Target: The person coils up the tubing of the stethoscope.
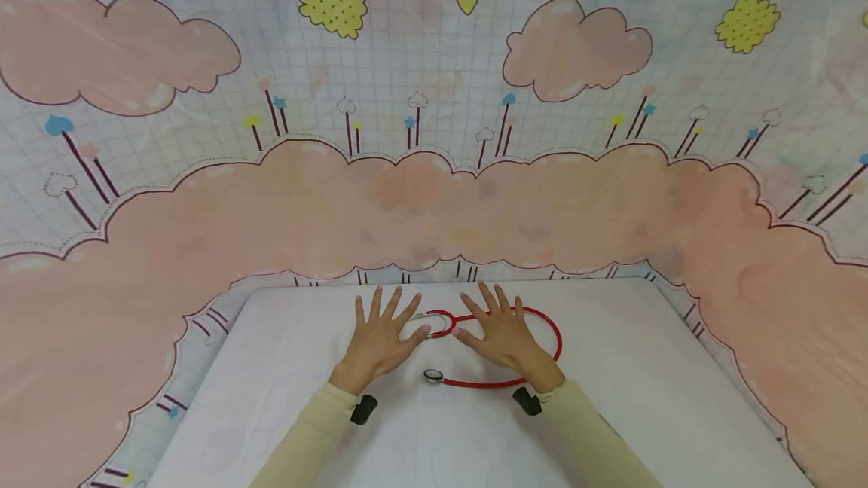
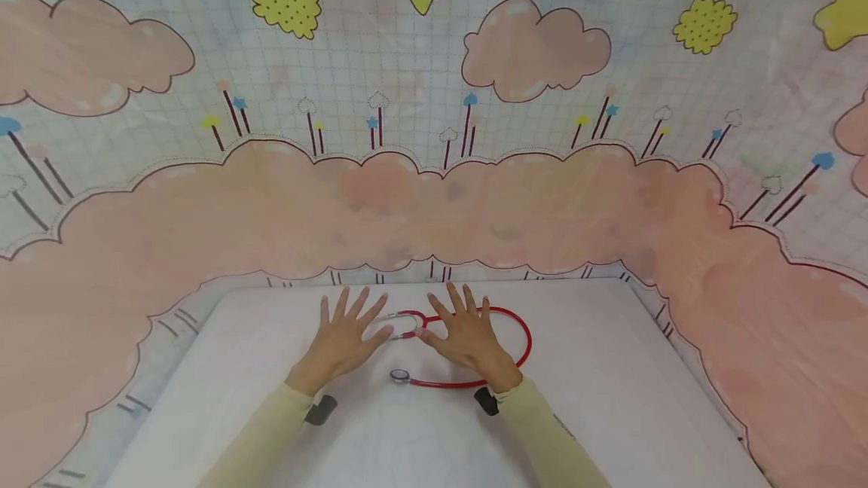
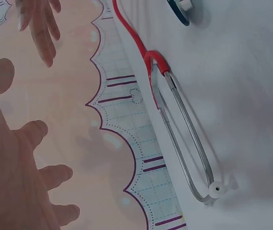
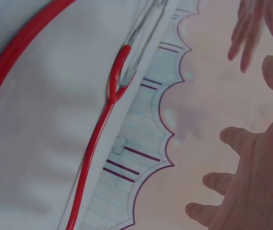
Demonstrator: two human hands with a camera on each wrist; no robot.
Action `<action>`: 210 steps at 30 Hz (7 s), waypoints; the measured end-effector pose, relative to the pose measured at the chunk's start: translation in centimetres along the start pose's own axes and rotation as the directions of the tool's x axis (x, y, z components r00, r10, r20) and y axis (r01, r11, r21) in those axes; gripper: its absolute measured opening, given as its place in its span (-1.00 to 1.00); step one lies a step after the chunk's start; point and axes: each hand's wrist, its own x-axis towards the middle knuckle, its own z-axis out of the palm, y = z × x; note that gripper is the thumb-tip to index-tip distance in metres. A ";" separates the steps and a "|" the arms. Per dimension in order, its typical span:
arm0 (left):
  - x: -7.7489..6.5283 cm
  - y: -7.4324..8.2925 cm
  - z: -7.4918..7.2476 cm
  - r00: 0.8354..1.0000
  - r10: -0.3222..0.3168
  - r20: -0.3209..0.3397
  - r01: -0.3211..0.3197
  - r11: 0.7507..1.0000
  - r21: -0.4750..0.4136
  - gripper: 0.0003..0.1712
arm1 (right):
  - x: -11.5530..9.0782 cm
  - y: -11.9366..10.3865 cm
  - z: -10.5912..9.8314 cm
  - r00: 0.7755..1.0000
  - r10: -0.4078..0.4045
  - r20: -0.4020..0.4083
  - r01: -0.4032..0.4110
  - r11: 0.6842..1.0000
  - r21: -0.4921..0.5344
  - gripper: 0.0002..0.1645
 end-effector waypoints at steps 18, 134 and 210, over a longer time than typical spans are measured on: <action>1.0 -1.1 2.4 0.998 -0.030 0.053 0.033 0.998 -0.053 -0.19 | 1.9 1.5 2.2 0.996 0.043 0.077 -0.046 0.998 0.032 -0.11; -1.1 -2.4 2.3 0.998 0.062 -0.002 -0.060 0.947 -0.315 -0.40 | -1.6 2.5 1.2 0.967 -0.124 -0.222 0.120 0.992 -0.034 -0.78; -4.4 2.3 -2.2 0.863 0.451 -0.228 -0.498 0.836 -0.230 -0.35 | -1.1 -0.8 -3.4 0.676 -0.513 -0.529 0.642 0.762 0.081 -0.65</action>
